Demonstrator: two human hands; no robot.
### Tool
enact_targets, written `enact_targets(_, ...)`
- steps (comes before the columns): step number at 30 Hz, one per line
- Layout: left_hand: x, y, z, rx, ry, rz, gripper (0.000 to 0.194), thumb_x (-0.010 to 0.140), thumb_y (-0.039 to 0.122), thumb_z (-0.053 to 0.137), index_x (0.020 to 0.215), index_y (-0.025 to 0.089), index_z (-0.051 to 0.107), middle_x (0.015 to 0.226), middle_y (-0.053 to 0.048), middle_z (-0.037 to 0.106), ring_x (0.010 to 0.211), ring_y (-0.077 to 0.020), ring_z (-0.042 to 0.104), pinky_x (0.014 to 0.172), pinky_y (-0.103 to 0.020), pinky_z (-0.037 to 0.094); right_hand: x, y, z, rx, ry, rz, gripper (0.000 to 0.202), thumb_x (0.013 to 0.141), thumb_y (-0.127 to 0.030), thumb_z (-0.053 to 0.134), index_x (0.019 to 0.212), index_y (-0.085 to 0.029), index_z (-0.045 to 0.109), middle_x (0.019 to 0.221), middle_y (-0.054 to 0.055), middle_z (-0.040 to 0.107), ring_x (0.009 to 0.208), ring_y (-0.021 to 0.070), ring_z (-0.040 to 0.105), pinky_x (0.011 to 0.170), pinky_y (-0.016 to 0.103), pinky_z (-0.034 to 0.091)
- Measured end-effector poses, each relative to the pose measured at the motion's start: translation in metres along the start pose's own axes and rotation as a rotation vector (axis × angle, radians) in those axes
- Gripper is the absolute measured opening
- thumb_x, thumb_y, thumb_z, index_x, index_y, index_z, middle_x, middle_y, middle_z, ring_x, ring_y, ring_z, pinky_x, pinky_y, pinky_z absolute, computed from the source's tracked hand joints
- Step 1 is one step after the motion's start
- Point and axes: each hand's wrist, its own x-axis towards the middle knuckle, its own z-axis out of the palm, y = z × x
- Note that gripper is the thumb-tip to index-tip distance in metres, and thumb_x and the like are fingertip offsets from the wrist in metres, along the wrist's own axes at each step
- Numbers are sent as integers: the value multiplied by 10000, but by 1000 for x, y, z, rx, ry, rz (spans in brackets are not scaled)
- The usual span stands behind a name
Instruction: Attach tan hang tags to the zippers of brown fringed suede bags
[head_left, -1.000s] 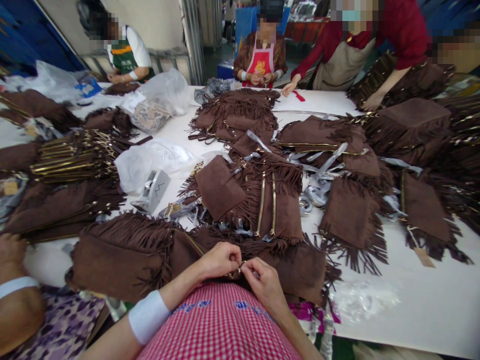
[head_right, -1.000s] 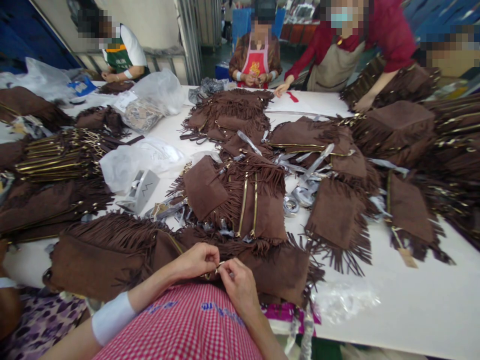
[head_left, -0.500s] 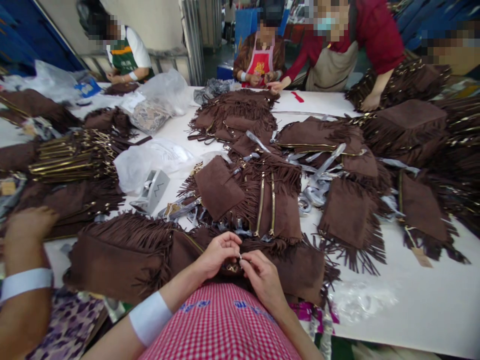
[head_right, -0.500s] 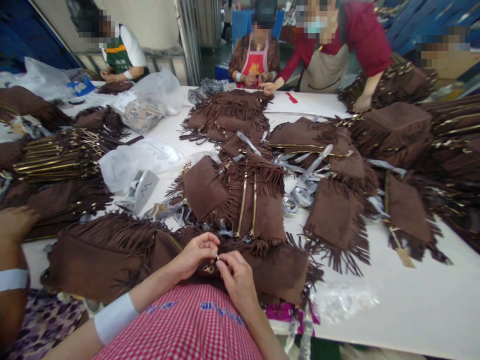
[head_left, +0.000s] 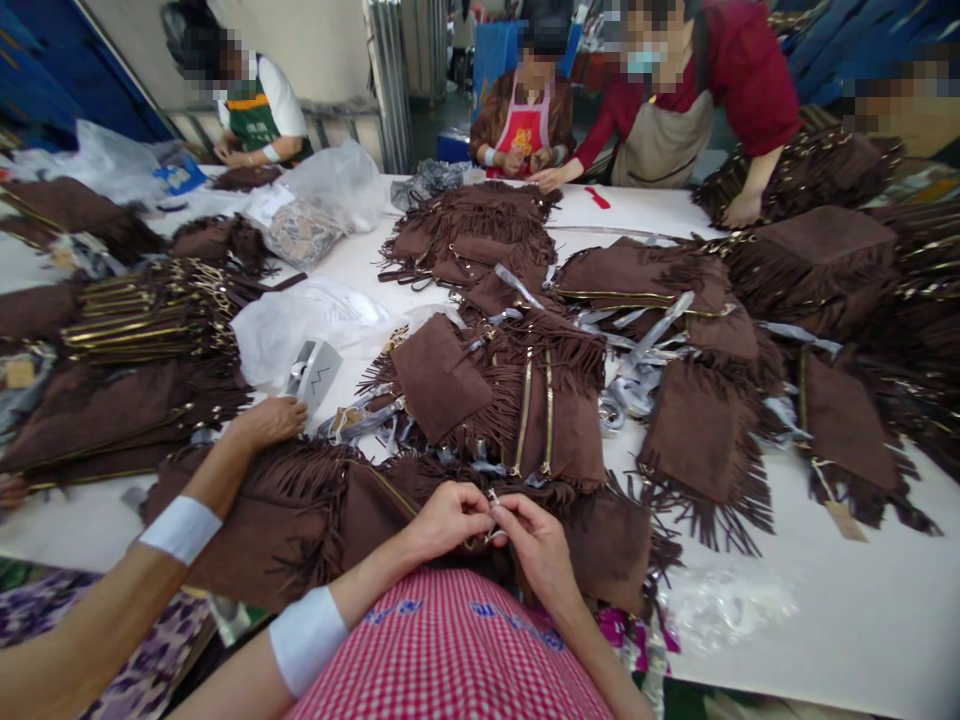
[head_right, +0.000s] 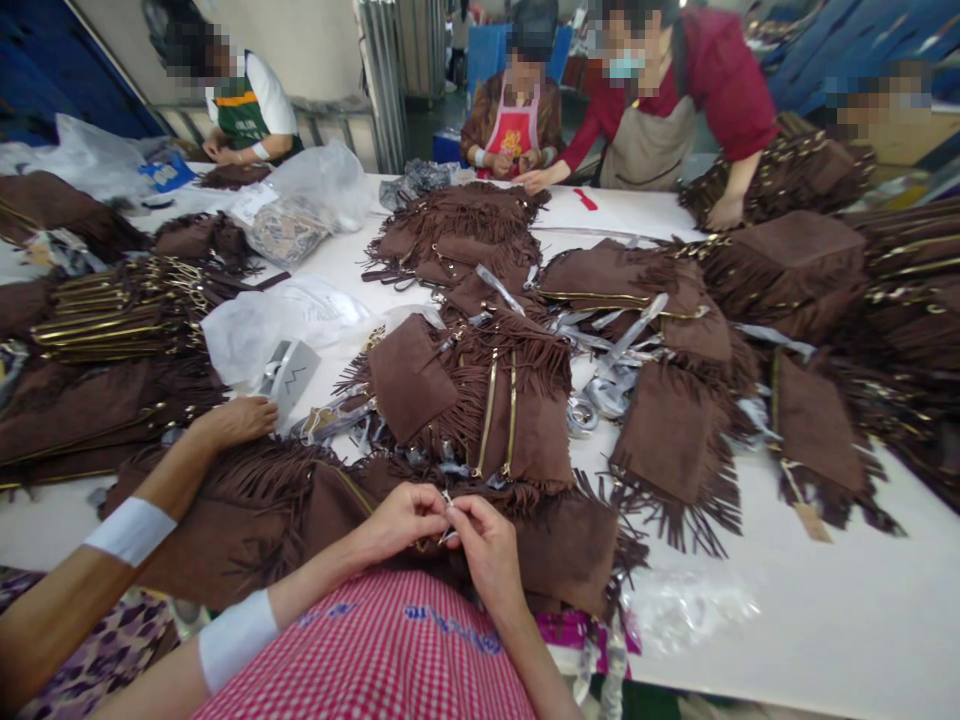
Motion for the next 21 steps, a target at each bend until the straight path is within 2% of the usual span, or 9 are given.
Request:
enact_targets(4, 0, -4, 2, 136, 44, 105, 148, 712, 249, 603, 625, 130, 624, 624, 16, 558, 588, -97, 485, 550, -204, 362, -1, 1, 0, -36, -23, 5, 282, 813, -465, 638, 837, -192, 705, 724, 14, 701, 554, 159, 640, 553, 259, 501)
enact_targets(7, -2, -5, 2, 101, 61, 50, 93, 681, 210, 576, 635, 139, 616, 591, 26, 567, 551, -95, 493, 527, -201, 361, -1, 5, 1, 19, -4, 0, 299, 779, -482, 670, 829, -188, 694, 688, 11, 687, 539, 154, 617, 527, 259, 498)
enact_targets(10, -4, -3, 2, -88, 57, -70, 87, 644, 235, 597, 644, 148, 590, 543, 34, 564, 504, -104, 506, 509, -211, 377, 0, 9, 0, 106, 4, 21, 365, 735, -490, 706, 927, -182, 666, 662, -10, 659, 493, 131, 573, 471, 240, 468)
enact_targets(13, -5, 0, 0, -329, 37, -71, 112, 624, 247, 622, 643, 145, 579, 573, 17, 595, 534, -106, 522, 568, -230, 408, 0, 11, -4, 89, -69, 41, 347, 770, -436, 667, 1013, -190, 641, 660, -37, 617, 517, 126, 572, 506, 239, 462)
enact_targets(15, -5, 1, -3, -496, -21, -64, 112, 622, 243, 618, 644, 148, 564, 587, 6, 604, 557, -108, 528, 604, -239, 415, -1, 9, -9, 11, -168, 35, 261, 780, -355, 658, 989, -199, 651, 707, -38, 609, 564, 120, 570, 551, 236, 457)
enact_targets(18, -6, 0, -7, -667, -129, -103, 138, 631, 256, 629, 671, 157, 543, 598, -10, 626, 574, -122, 552, 624, -248, 414, -5, 2, -19, -51, -295, 40, 193, 731, -243, 695, 912, -202, 644, 743, -52, 585, 550, 86, 492, 520, 204, 387)
enact_targets(21, -8, -2, -12, -772, -186, -153, 162, 641, 255, 653, 721, 154, 556, 765, -79, 724, 674, -152, 622, 688, -261, 432, -11, -5, -29, 88, -358, 124, 182, 702, -248, 735, 816, -197, 602, 658, -75, 531, 534, 80, 457, 499, 191, 359)
